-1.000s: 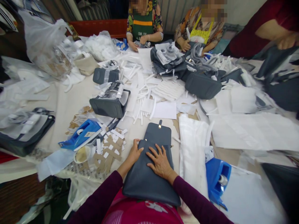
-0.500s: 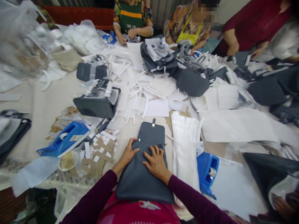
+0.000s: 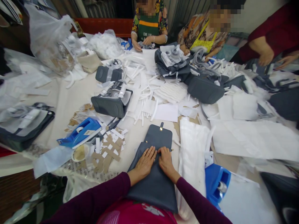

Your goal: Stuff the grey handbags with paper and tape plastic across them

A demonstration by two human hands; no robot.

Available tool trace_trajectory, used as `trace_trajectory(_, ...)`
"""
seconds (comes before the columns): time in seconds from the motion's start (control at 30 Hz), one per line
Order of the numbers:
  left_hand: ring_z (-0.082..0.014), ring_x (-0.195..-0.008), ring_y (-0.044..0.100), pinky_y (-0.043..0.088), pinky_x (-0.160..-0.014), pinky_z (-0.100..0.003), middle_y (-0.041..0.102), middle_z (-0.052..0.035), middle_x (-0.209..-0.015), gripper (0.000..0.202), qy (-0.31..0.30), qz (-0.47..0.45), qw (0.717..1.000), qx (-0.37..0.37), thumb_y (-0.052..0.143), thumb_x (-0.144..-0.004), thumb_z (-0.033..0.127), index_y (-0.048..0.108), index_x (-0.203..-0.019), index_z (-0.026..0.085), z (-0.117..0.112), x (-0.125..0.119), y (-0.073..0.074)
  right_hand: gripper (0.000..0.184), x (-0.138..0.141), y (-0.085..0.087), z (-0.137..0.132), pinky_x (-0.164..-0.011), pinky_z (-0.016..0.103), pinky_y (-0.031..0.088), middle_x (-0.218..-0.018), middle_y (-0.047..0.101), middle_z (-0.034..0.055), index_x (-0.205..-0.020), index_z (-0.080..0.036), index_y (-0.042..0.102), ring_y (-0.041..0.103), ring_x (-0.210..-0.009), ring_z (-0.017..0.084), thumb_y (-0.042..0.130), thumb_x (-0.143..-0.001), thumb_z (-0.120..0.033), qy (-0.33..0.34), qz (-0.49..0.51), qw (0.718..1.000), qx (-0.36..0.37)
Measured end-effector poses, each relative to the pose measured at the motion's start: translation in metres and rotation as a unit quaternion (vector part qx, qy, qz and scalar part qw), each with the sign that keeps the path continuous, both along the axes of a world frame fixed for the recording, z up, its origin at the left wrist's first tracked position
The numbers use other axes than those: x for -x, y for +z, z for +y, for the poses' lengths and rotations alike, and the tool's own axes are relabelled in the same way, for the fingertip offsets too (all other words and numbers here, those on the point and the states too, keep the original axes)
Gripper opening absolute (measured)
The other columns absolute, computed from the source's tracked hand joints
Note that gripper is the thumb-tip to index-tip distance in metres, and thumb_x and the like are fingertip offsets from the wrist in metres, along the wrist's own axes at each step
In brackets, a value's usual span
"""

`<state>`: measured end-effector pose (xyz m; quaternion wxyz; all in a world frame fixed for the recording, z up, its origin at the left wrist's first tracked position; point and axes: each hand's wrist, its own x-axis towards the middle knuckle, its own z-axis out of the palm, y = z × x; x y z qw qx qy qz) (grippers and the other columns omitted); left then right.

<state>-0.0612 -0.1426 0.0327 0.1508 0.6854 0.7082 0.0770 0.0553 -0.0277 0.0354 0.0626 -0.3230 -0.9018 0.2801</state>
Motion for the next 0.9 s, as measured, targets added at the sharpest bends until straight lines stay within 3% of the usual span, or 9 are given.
trace_trajectory(0.2, -0.0255, -0.138, 0.034, 0.021, -0.116, -0.042, 0.046, -0.0127, -0.144, 0.050, -0.039, -0.011, 0.999, 0.019, 0.038, -0.089, 0.015, 0.043, -0.139, 0.012, 0.005, 0.001, -0.008, 0.057, 0.068, 0.000, 0.035, -0.093, 0.032, 0.040, -0.121, 0.051, 0.0093, -0.123, -0.015, 0.050, 0.043, -0.106, 0.021, 0.041, -0.071, 0.005, 0.154, 0.016, 0.987, 0.030)
trace_trajectory(0.3, -0.0259, -0.134, 0.038, 0.026, -0.113, -0.042, 0.049, -0.0127, -0.140, 0.053, -0.036, 0.010, 0.999, 0.033, 0.038, -0.087, 0.011, 0.043, -0.139, 0.012, 0.004, -0.002, -0.014, 0.044, 0.097, -0.002, 0.041, -0.092, 0.034, 0.041, -0.110, 0.057, 0.0086, -0.112, -0.015, 0.059, 0.046, -0.102, 0.021, 0.053, -0.072, 0.000, 0.234, -0.003, 0.971, 0.043)
trace_trajectory(0.4, -0.0268, -0.134, 0.036, 0.026, -0.112, -0.044, 0.048, -0.0127, -0.140, 0.058, -0.024, 0.051, 0.998, 0.018, 0.038, -0.084, 0.006, 0.042, -0.141, 0.015, 0.001, -0.002, -0.020, 0.023, 0.106, -0.002, 0.046, -0.093, 0.035, 0.041, -0.101, 0.060, 0.0107, -0.096, -0.012, 0.064, 0.048, -0.099, 0.023, 0.064, -0.073, -0.008, 0.266, -0.033, 0.962, 0.051)
trace_trajectory(0.63, -0.0320, -0.128, 0.039, 0.020, -0.111, -0.054, 0.057, -0.0115, -0.130, 0.054, 0.001, 0.121, 0.989, -0.085, 0.047, -0.077, 0.009, 0.059, -0.128, 0.022, 0.005, 0.002, -0.033, 0.024, 0.105, 0.002, 0.055, -0.080, 0.028, 0.047, -0.110, 0.062, 0.0088, -0.104, -0.016, 0.063, 0.056, -0.100, 0.020, 0.064, -0.081, -0.021, 0.229, -0.071, 0.966, 0.099)
trace_trajectory(0.9, -0.0311, -0.123, 0.041, 0.026, -0.110, -0.054, 0.056, -0.0145, -0.126, 0.056, 0.011, 0.108, 0.987, -0.117, 0.045, -0.072, 0.005, 0.063, -0.123, 0.017, 0.009, 0.002, -0.027, 0.016, 0.110, 0.006, 0.068, -0.064, 0.015, 0.046, -0.088, 0.072, -0.0047, -0.092, -0.023, 0.071, 0.065, -0.082, 0.011, 0.067, -0.076, -0.020, 0.102, -0.095, 0.963, 0.233)
